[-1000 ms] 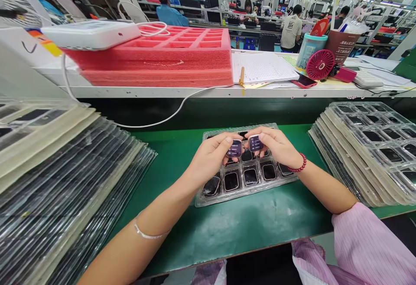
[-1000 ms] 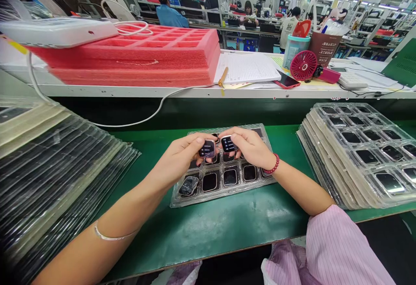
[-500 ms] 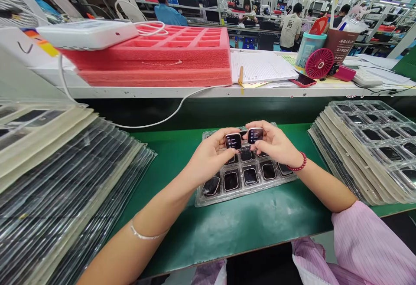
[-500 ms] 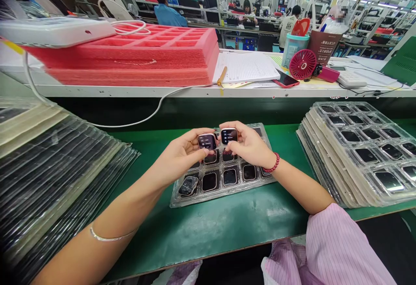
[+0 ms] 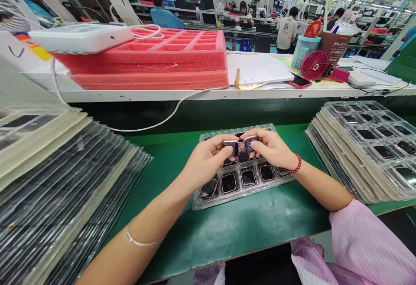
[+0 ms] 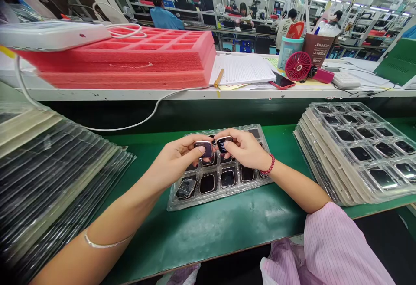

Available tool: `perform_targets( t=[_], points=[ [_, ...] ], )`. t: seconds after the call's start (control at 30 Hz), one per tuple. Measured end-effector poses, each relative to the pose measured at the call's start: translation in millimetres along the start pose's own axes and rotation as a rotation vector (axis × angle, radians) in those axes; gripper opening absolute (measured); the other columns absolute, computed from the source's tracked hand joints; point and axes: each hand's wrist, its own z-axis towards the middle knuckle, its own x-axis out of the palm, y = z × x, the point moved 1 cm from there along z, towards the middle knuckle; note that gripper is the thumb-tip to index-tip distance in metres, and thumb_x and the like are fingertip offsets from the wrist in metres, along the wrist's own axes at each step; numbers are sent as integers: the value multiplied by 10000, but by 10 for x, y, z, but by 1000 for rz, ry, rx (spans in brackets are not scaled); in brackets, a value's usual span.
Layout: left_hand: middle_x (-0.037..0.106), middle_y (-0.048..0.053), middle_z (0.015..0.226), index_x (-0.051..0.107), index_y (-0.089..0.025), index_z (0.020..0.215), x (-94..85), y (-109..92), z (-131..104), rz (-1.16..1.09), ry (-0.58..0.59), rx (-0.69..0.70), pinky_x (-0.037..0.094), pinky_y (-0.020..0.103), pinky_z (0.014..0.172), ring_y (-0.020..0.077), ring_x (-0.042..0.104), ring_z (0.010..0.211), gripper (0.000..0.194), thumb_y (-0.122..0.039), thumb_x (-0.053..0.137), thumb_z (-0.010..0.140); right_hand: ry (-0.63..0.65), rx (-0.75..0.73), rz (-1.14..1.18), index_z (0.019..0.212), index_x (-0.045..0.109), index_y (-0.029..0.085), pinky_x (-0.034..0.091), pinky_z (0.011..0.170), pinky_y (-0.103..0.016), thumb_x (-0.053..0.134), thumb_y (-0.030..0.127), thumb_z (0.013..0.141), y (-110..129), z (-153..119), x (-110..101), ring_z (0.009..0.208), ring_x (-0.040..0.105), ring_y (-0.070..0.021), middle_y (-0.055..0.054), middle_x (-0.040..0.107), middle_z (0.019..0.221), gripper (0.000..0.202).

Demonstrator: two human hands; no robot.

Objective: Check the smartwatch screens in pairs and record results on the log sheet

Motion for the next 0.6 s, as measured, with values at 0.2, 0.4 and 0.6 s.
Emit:
perform_targets(
  t=[0.2,0.4,0.6],
  points=[
    [711,27,798,705,-181,983,19,-38,-16,16,-15,8,562,269,615,172,662,667,266,-352,670,782,-5,17,-1,1072,612,137,592,658,-226,541,224,891,-17,-12,16,710,645,-98,-48,658,933,214],
    [715,27,818,710,-188,988,8,-28,-22,27,-5,29,569,280,635,165,658,659,246,-339,663,799,-15,3,-17,1081,625,138,595,660,-227,539,216,894,-19,-28,26,719,646,-101,-51,661,936,220],
    [715,31,830,714,-189,979,12,-40,-33,30,-14,33,565,272,623,165,658,671,237,-329,657,797,-12,-18,-19,1067,634,141,595,663,-222,542,210,886,-1,-33,34,750,646,-106,-48,659,938,214]
  ],
)
